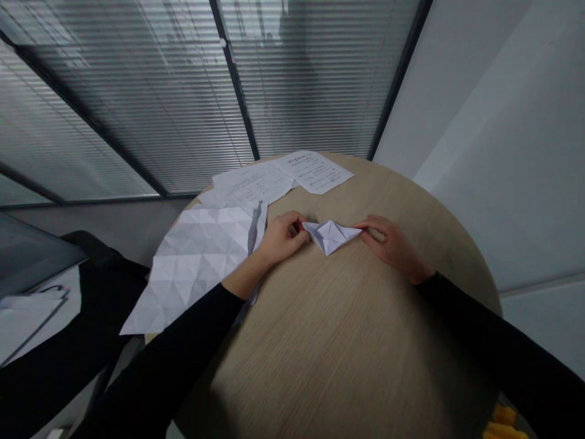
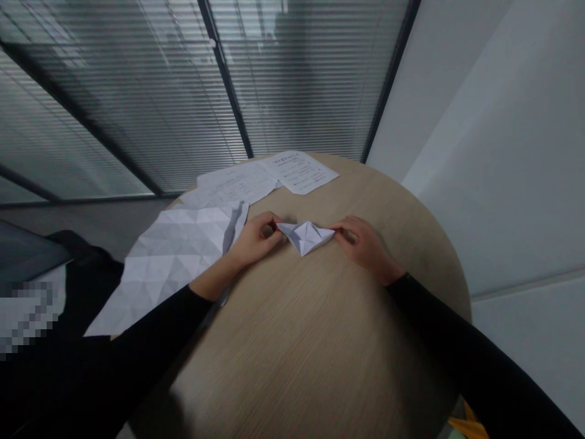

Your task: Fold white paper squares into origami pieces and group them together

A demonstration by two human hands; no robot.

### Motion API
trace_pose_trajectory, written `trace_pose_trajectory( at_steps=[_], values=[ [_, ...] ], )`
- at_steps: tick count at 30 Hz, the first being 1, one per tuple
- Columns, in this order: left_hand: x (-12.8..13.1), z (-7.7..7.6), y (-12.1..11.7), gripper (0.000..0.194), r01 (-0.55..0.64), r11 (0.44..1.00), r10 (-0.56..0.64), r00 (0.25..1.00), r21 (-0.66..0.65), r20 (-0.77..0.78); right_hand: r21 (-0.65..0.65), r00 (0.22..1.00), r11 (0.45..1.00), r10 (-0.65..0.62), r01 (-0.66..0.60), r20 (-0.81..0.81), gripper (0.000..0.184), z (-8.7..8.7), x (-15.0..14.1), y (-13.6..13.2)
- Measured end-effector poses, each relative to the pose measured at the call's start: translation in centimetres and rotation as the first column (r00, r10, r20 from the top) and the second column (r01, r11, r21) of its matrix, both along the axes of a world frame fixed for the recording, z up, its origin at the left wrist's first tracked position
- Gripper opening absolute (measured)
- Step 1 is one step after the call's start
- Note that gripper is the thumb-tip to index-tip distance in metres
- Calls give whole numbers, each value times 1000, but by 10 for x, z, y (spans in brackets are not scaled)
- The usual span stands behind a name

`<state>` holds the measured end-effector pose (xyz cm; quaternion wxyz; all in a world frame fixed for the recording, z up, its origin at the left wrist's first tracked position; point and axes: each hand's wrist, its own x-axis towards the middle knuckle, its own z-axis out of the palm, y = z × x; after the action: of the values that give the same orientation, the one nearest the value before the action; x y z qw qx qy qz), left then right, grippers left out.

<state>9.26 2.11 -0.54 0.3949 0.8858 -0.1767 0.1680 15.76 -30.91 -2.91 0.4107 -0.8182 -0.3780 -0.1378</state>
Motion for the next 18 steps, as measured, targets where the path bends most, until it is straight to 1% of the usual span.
trace_pose_trajectory(
  at_steps=[2, 4, 7, 9, 10, 12, 14, 18],
  values=[
    [0, 0, 1, 16, 13, 1000, -13, 1000, -18, 8, 37, 999, 999, 3, -1, -41, 23, 7, -5, 0],
    [0, 1, 2, 28, 40, 998, -39, 999, -46, 31, 66, 998, 997, 33, -29, -56, 28, 12, -10, -1],
    [-1, 1, 3, 35, 128, 990, -121, 988, -65, 101, 54, 997, 996, 76, -74, -32, 37, 13, -14, 0],
    [-1, 2, 2, 33, 177, 983, -168, 976, -55, 137, 13, 997, 997, 74, -74, 3, 39, 11, -14, 3],
    [-2, 3, 1, 29, 190, 981, -181, 973, -49, 144, -8, 997, 998, 70, -70, 27, 36, 10, -14, 4],
    [-3, 4, 0, 21, 196, 980, -188, 972, -43, 141, -38, 995, 997, 67, -64, 79, 28, 8, -12, 7],
    [-3, 4, -1, 18, 199, 979, -191, 972, -47, 135, -48, 990, 997, 70, -64, 120, 19, 6, -11, 8],
    [-3, 3, -2, 15, 216, 975, -204, 967, -61, 153, -77, 985, 995, 72, -61, 158, 15, 5, -8, 4]
  ],
)
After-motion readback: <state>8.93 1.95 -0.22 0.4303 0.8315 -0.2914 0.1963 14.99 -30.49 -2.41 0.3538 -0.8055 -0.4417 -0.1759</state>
